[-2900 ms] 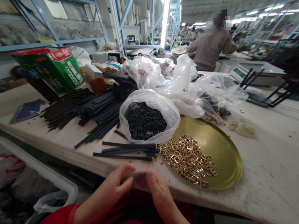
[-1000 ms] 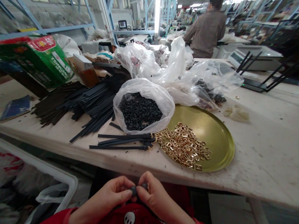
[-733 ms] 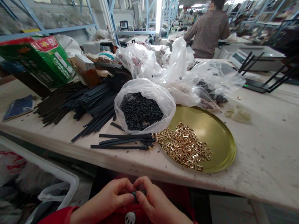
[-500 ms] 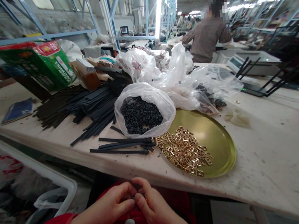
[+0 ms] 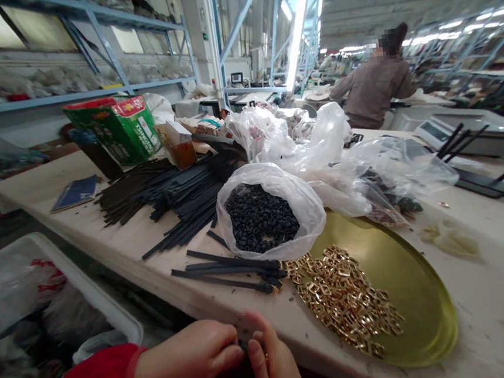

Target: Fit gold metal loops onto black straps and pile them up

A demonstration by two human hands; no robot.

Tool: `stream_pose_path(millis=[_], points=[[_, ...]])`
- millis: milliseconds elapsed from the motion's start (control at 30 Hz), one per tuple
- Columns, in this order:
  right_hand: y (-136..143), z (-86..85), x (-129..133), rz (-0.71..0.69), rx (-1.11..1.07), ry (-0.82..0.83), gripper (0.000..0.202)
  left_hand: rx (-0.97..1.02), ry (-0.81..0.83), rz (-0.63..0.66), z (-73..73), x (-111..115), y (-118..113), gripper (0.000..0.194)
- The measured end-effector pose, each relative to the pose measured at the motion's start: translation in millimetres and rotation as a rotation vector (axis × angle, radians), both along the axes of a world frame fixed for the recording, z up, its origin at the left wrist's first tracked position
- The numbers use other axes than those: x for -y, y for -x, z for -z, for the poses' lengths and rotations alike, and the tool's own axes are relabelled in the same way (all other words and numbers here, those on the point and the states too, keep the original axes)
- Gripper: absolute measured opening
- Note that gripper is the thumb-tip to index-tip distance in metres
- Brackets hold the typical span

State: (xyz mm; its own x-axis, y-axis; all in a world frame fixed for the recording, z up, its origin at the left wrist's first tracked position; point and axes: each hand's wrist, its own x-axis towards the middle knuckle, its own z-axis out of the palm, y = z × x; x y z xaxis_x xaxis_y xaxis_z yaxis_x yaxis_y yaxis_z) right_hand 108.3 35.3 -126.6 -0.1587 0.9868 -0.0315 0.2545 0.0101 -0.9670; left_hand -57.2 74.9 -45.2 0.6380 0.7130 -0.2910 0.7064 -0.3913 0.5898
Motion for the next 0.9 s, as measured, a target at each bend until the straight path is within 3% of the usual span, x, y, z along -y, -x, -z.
stream_pose_path(millis=[133, 267, 400, 467, 600, 767, 900], points=[[4.5, 3.9, -3.7, -0.08, -0.018, 0.018, 0.052, 0.045, -0.072, 0.029, 5.0, -1.8, -3.0, 0.036], [1.9, 3.1, -24.5, 0.012, 0.083, -0.083, 0.042, -0.003, -0.208, -0.005, 12.2, -19.4, -4.3, 0.032], [-9.5, 1.1, -68.9, 0.15, 0.439, -0.343, 0.028, -0.061, -0.338, -0.196, 22.0, -61.2, 2.7, 0.021], [-13.3, 3.1, -88.7, 0.179, 0.637, -0.512, 0.025, -0.066, -0.356, -0.217, 27.7, -82.6, 6.5, 0.015], [-12.6, 13.3, -103.0, 0.182, 0.839, -0.76, 0.019, -0.098, -0.415, -0.333, 34.2, -124.7, 20.2, 0.02], [-10.3, 22.1, -98.1, 0.086, 0.876, -0.855, 0.037, -0.194, -0.464, -0.702, 36.0, -188.6, 47.6, 0.019], [-9.5, 19.6, -98.6, 0.083, 0.884, -0.838, 0.038, -0.195, -0.431, -0.808, 34.4, -215.1, 55.9, 0.009]])
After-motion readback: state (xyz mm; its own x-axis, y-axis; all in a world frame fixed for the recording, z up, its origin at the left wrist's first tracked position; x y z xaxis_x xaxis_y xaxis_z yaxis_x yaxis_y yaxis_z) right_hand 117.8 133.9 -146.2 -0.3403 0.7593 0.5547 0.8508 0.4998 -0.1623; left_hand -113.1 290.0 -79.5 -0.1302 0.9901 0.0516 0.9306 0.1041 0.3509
